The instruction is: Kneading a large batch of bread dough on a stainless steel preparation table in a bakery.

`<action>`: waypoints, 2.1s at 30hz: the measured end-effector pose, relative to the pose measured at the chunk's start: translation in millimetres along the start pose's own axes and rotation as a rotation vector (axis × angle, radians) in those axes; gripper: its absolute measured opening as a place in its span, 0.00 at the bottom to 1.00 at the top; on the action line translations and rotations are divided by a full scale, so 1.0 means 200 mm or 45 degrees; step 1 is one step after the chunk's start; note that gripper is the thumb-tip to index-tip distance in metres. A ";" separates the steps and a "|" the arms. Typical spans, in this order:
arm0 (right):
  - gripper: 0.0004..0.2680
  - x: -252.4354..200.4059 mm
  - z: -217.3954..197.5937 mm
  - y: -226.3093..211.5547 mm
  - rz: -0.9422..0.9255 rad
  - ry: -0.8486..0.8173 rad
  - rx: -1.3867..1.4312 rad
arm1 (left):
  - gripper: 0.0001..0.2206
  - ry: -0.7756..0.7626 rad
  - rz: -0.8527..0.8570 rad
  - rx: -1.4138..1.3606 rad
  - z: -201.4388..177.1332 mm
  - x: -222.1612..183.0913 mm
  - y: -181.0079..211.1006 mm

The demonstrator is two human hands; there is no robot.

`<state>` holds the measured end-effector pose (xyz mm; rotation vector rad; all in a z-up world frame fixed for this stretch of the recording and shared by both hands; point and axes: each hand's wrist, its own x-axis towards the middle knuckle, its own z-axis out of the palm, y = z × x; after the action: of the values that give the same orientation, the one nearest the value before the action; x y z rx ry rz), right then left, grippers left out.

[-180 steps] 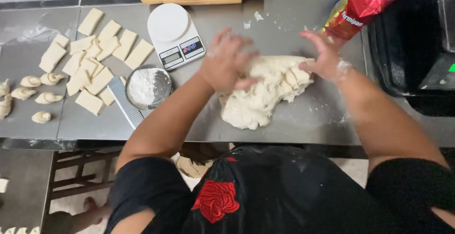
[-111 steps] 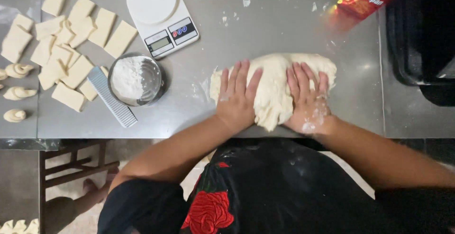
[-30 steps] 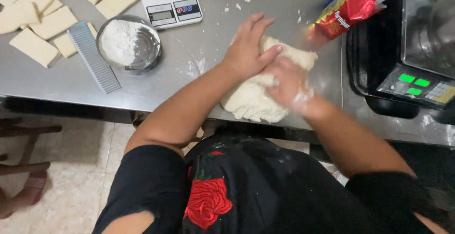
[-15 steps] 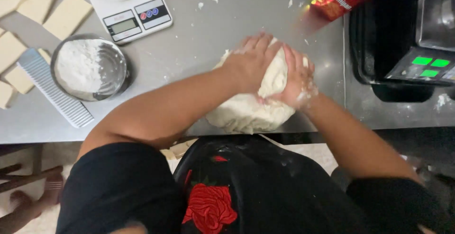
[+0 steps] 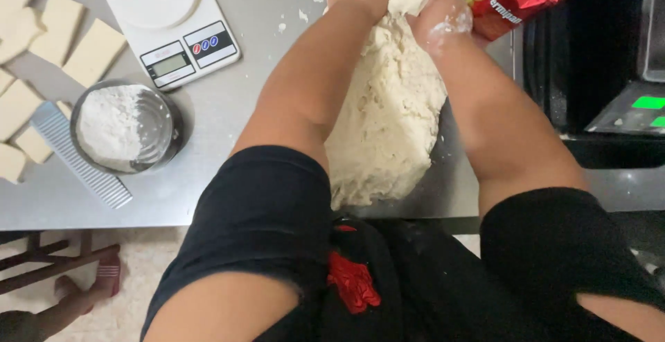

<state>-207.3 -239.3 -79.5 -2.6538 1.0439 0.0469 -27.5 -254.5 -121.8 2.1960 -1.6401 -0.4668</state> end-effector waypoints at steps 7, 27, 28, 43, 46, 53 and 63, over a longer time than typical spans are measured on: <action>0.34 -0.62 -0.22 -0.18 -0.097 -0.082 0.061 | 0.15 -0.226 0.146 -0.102 -0.40 -1.00 0.14; 0.52 -0.80 -0.02 -0.40 0.070 -0.213 -0.014 | 0.67 -0.429 0.528 -0.031 -0.43 -1.27 0.06; 0.52 -0.74 0.02 -0.36 0.093 -0.265 -0.004 | 0.67 -0.475 0.519 -0.066 -0.35 -1.19 0.06; 0.14 0.13 0.01 0.03 0.466 0.274 -0.007 | 0.16 -0.158 -0.283 -0.346 -0.48 -0.48 0.14; 0.17 -0.20 -0.18 -0.18 0.309 0.175 0.064 | 0.14 0.010 0.018 -0.247 -0.39 -0.63 0.04; 0.23 -0.99 -0.46 -0.32 -0.266 -0.088 0.093 | 0.20 0.203 1.191 -0.007 -0.59 -1.50 -0.19; 0.52 -0.83 -0.20 -0.72 0.036 -0.343 0.087 | 0.63 -0.534 0.457 -0.271 -0.40 -1.21 -0.15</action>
<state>-236.2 -40.8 17.1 -2.4847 0.9747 0.3578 -31.2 -7.9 -54.0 1.6768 -2.0318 -0.9917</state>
